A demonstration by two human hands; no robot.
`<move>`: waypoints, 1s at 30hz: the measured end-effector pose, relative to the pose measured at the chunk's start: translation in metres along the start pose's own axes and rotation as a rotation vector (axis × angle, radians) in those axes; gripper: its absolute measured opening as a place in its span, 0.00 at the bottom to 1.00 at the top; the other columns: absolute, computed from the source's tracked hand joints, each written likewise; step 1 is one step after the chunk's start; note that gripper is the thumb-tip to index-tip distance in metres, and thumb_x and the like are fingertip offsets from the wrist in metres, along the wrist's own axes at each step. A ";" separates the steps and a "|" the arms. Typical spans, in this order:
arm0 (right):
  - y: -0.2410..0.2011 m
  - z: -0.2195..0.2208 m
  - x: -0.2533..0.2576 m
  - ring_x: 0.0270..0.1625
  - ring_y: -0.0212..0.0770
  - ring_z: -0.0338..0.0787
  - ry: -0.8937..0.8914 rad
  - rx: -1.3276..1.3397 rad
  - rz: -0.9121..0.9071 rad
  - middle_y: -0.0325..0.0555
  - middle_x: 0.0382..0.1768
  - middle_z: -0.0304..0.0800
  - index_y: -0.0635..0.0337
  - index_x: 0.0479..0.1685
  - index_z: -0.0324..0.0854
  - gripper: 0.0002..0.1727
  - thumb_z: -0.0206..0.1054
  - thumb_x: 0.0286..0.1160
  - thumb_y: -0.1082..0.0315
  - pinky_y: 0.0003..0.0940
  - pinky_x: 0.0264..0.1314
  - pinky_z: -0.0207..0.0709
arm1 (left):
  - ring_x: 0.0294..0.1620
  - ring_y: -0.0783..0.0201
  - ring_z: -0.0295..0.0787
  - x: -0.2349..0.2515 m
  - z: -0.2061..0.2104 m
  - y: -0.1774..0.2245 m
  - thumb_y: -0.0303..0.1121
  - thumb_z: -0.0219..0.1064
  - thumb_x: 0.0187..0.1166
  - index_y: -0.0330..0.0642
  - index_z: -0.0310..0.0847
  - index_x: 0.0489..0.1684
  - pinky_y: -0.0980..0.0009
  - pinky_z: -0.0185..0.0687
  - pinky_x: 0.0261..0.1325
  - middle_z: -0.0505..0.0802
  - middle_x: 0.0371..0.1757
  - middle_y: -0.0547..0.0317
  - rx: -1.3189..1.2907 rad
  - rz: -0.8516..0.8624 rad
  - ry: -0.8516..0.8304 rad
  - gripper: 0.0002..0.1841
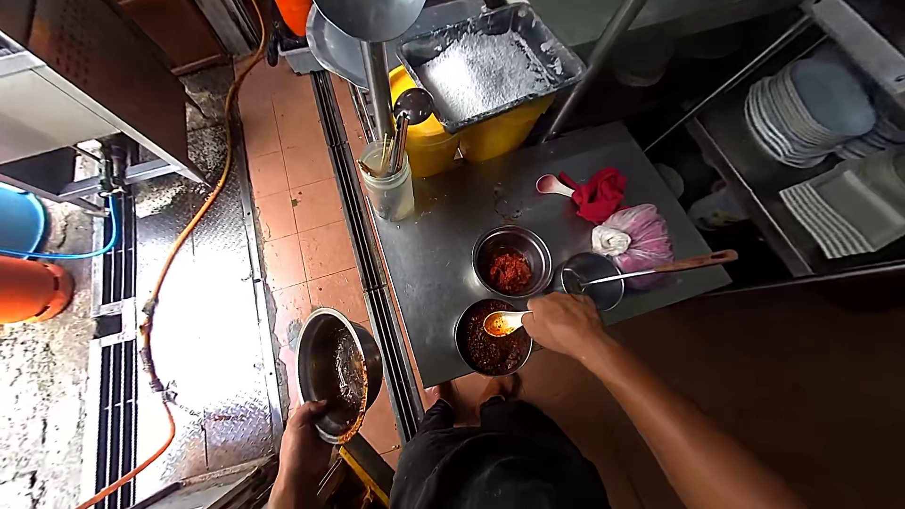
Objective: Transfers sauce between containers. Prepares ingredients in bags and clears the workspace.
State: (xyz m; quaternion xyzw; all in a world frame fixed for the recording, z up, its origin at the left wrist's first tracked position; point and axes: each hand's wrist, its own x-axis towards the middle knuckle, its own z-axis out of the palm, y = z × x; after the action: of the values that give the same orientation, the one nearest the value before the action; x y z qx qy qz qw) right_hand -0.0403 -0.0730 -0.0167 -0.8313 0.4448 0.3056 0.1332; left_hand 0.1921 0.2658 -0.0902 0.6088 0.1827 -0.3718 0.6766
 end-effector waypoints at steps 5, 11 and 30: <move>0.005 0.019 0.015 0.53 0.56 0.91 -0.127 0.180 0.076 0.54 0.42 0.92 0.58 0.35 0.88 0.21 0.56 0.86 0.53 0.61 0.51 0.79 | 0.40 0.59 0.93 0.007 0.011 0.006 0.22 0.53 0.71 0.35 0.73 0.54 0.60 0.92 0.42 0.91 0.41 0.47 0.007 0.019 -0.019 0.14; 0.005 0.064 -0.030 0.53 0.59 0.92 0.173 0.079 0.063 0.57 0.45 0.92 0.59 0.51 0.84 0.14 0.57 0.90 0.60 0.57 0.51 0.82 | 0.41 0.55 0.94 -0.001 0.050 0.019 0.15 0.55 0.73 0.33 0.73 0.67 0.57 0.92 0.39 0.91 0.48 0.43 0.069 0.235 0.049 0.22; -0.019 0.021 -0.058 0.37 0.58 0.93 0.846 0.118 0.052 0.55 0.32 0.89 0.61 0.42 0.87 0.05 0.71 0.70 0.75 0.52 0.30 0.84 | 0.71 0.64 0.84 -0.004 0.195 -0.049 0.22 0.59 0.74 0.45 0.81 0.74 0.64 0.82 0.73 0.87 0.70 0.55 0.551 1.219 -0.581 0.26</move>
State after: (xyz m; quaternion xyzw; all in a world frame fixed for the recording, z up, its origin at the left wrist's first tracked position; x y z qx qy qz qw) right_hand -0.0572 -0.0140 0.0027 -0.8629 0.4977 -0.0850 -0.0215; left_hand 0.1143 0.0802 -0.0835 0.6274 -0.4759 -0.1079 0.6068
